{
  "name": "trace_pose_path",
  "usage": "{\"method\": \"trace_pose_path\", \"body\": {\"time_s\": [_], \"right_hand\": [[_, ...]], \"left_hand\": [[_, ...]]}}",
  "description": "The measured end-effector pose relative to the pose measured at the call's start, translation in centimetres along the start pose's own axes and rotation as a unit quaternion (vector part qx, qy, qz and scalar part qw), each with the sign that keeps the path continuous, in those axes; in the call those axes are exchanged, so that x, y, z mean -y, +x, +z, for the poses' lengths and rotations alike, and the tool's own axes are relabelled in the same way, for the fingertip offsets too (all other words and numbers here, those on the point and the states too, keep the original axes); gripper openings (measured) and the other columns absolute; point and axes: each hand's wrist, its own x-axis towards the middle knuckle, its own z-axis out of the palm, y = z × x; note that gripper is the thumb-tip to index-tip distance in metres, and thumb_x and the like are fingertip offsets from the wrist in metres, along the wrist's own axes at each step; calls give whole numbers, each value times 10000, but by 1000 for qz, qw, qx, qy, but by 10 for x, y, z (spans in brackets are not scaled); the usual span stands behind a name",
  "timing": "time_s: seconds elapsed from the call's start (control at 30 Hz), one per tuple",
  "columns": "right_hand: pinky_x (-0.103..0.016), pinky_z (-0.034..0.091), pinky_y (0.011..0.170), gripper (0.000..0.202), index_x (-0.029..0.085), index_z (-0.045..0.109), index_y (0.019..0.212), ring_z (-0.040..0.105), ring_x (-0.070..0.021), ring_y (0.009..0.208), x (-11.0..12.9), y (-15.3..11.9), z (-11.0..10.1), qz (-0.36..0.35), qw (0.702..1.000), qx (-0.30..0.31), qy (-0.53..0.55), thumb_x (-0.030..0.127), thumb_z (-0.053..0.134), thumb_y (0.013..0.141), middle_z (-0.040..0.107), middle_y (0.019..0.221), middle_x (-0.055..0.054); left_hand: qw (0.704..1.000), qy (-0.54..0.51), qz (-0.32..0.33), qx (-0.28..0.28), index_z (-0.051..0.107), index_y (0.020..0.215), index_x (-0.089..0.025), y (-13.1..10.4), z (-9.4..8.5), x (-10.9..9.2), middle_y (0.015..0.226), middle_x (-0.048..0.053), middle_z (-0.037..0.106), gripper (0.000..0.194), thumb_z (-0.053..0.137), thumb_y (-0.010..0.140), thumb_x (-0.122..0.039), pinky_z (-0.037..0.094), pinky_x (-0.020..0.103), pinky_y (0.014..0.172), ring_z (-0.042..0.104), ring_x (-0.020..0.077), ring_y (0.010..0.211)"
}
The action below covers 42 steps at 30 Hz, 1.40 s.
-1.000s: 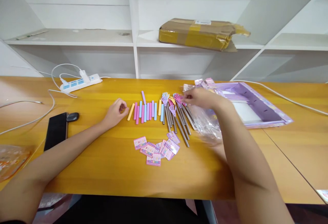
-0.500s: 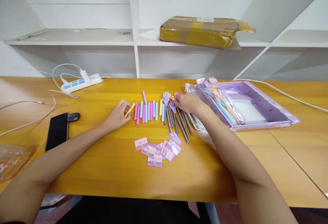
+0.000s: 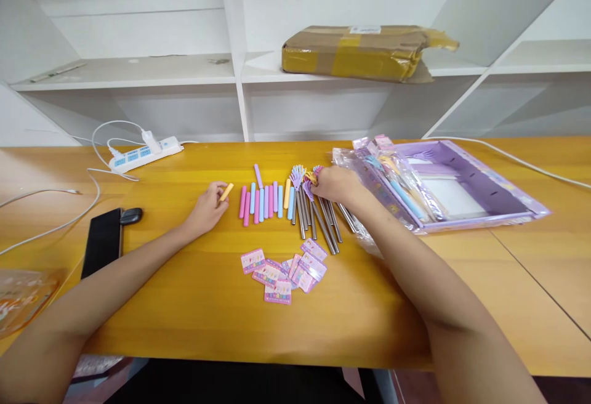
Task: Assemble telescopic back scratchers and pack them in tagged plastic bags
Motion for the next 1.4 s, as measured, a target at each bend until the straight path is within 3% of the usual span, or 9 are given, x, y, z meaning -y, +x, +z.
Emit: {"method": "trace_pose_path", "body": {"time_s": [0.2, 0.33, 0.5, 0.57, 0.67, 0.77, 0.9, 1.07, 1.4], "right_hand": [[-411, 540, 809, 385, 151, 798, 1080, 760, -378, 1013, -2, 1, 0, -6, 1000, 16, 1, 477, 657, 929, 801, 1038, -218], [-432, 536, 844, 478, 136, 785, 1106, 758, -399, 1053, 0, -3, -5, 12, 1000, 8, 15, 538, 548, 1003, 790, 1090, -241], [-390, 501, 793, 557, 183, 682, 785, 735, -345, 951, -3, -12, -18, 16, 988, -73, 138, 579, 407, 1063, 743, 866, -193], [-354, 465, 693, 582, 223, 552, 691, 668, -263, 756, -2, -14, -19, -6, 950, -136, 280, 621, 365, 1073, 643, 697, -117], [-313, 368, 540, 585, 262, 420, 704, 449, -175, 520, 6, -12, -14, -55, 827, -182, 529, 716, 320, 1060, 435, 552, -7], [-288, 284, 466, 566, 277, 405, 751, 291, -141, 438, 24, -7, 1, -89, 703, -161, 687, 776, 378, 1017, 325, 519, 51], [-266, 267, 435, 545, 276, 468, 781, 272, -119, 431, 50, -3, 27, -119, 602, -121, 780, 787, 546, 953, 390, 529, 62], [-245, 237, 406, 559, 261, 514, 773, 351, -107, 447, 64, -2, 49, -146, 571, -104, 801, 784, 642, 926, 509, 563, 34], [-237, 267, 369, 529, 249, 543, 785, 327, -79, 382, 61, 9, 57, -163, 526, -93, 830, 735, 692, 932, 563, 542, 41]], "left_hand": [[999, 15, 30, 3, 490, 1343, -191, -2, -4, -2, 1113, 94, 697, 302, 442, 1045, -180, 517, 407, 908, 680, 252, 968], [999, 20, 30, 6, 500, 1354, -198, -3, -6, -5, 1153, 110, 722, 296, 432, 1066, -208, 526, 421, 914, 702, 270, 1010], [999, 7, 48, 3, 518, 1365, -195, -6, -7, -8, 1184, 130, 740, 299, 378, 1128, -309, 538, 443, 969, 720, 284, 1075], [998, 14, 62, 10, 537, 1371, -200, -8, -7, -9, 1213, 135, 744, 328, 373, 1140, -364, 543, 449, 975, 721, 291, 1075], [994, 36, 95, 45, 583, 1365, -213, -12, -7, -12, 1262, 135, 743, 363, 389, 1139, -419, 552, 441, 985, 726, 299, 1108], [986, 56, 129, 84, 619, 1370, -218, -14, -7, -16, 1337, 136, 730, 400, 379, 1141, -443, 554, 432, 1012, 722, 300, 1167], [984, 58, 140, 92, 647, 1371, -227, -14, -7, -18, 1349, 127, 735, 408, 381, 1142, -434, 558, 428, 1031, 721, 296, 1187], [984, 46, 154, 82, 661, 1392, -239, -14, -6, -17, 1365, 115, 740, 426, 372, 1151, -439, 542, 420, 1080, 708, 289, 1253], [979, 76, 172, 81, 618, 1500, -222, -16, -5, -14, 1480, 108, 723, 497, 332, 1164, -452, 563, 396, 1092, 730, 267, 1284]]}}
